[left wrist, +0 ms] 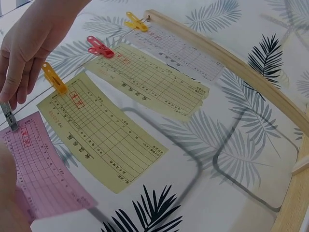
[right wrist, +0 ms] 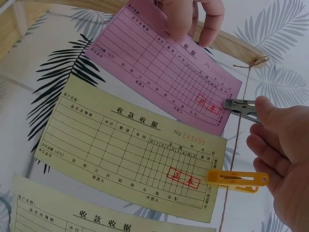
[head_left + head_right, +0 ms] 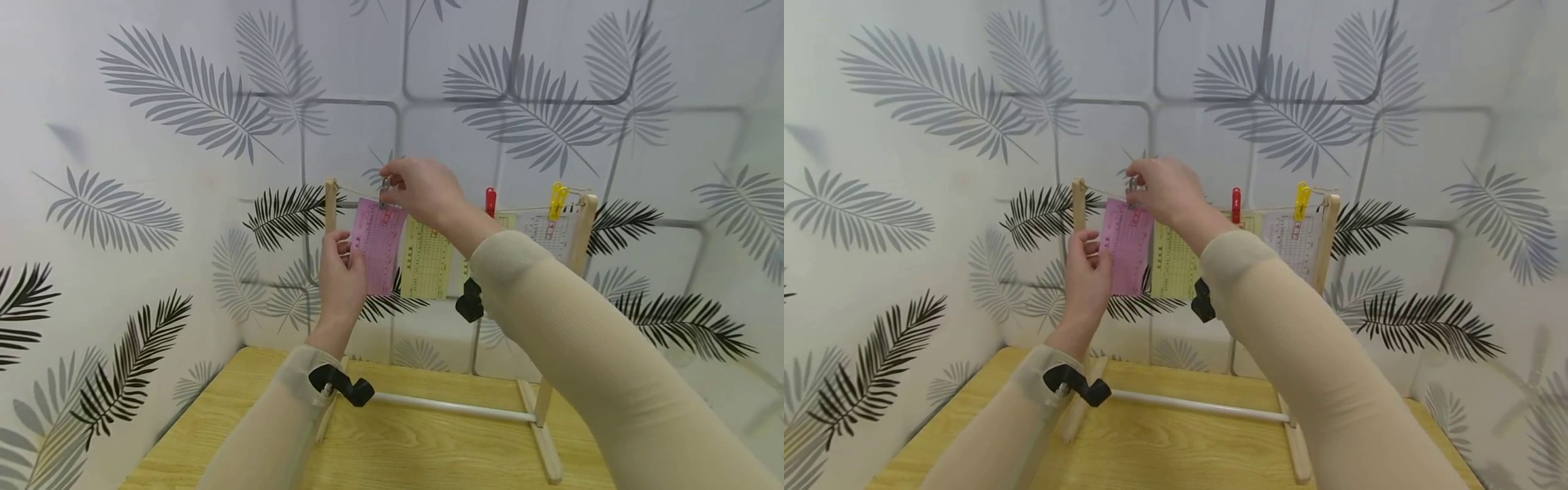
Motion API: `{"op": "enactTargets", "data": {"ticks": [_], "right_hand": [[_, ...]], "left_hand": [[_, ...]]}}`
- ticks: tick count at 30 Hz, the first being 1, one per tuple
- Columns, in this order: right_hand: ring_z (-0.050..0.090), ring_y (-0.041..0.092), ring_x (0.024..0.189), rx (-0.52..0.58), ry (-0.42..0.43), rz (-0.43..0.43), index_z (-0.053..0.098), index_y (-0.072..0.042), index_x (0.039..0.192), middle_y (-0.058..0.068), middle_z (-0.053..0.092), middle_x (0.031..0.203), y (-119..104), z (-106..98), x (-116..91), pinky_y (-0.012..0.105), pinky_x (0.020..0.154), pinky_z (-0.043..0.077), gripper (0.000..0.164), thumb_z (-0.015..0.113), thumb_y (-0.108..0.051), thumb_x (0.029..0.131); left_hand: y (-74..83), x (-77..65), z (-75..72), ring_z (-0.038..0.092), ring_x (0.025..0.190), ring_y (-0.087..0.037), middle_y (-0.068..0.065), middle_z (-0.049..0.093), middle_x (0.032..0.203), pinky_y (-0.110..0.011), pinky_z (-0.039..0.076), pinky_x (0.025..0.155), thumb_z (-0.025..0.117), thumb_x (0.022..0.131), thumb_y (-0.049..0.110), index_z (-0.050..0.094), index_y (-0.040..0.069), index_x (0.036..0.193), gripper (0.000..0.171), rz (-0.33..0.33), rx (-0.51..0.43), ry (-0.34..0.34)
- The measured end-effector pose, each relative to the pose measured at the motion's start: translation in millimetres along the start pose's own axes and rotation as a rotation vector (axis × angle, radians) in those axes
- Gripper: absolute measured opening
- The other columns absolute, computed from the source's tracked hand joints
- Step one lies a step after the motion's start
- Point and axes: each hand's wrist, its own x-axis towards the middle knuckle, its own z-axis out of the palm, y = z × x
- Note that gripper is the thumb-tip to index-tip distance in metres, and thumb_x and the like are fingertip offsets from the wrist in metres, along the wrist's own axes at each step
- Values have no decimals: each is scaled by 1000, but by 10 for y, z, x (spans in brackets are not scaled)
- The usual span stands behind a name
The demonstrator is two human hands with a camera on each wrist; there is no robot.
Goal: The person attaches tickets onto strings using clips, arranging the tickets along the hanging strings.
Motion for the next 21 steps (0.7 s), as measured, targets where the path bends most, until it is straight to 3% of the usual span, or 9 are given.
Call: {"op": "enactTargets", "data": {"ticks": [8, 13, 21], "right_hand": [[65, 26, 133, -45, 18, -24, 65, -14, 153, 7, 71, 144, 51, -52, -109, 45, 113, 50, 49, 78, -26, 107], [63, 26, 137, -72, 33, -50, 63, -15, 155, 6, 68, 150, 91, -83, -220, 47, 115, 49, 51, 77, -27, 107], [52, 31, 150, -106, 51, -61, 63, -16, 157, 6, 60, 160, 168, -115, -500, 51, 121, 43, 55, 79, -28, 106]], "left_hand": [[27, -81, -28, 63, 116, -31, -14, 59, 131, -51, 55, 97, 57, 111, 5, 52, 7, 144, 34, 46, 79, 12], [35, -134, -51, 60, 117, -30, -13, 54, 135, -49, 56, 98, 57, 110, 6, 54, 7, 144, 34, 40, 139, 17], [15, -204, -82, 58, 123, -42, -18, 49, 142, -50, 53, 99, 60, 108, 6, 57, 5, 140, 32, 89, 212, 17]]}}
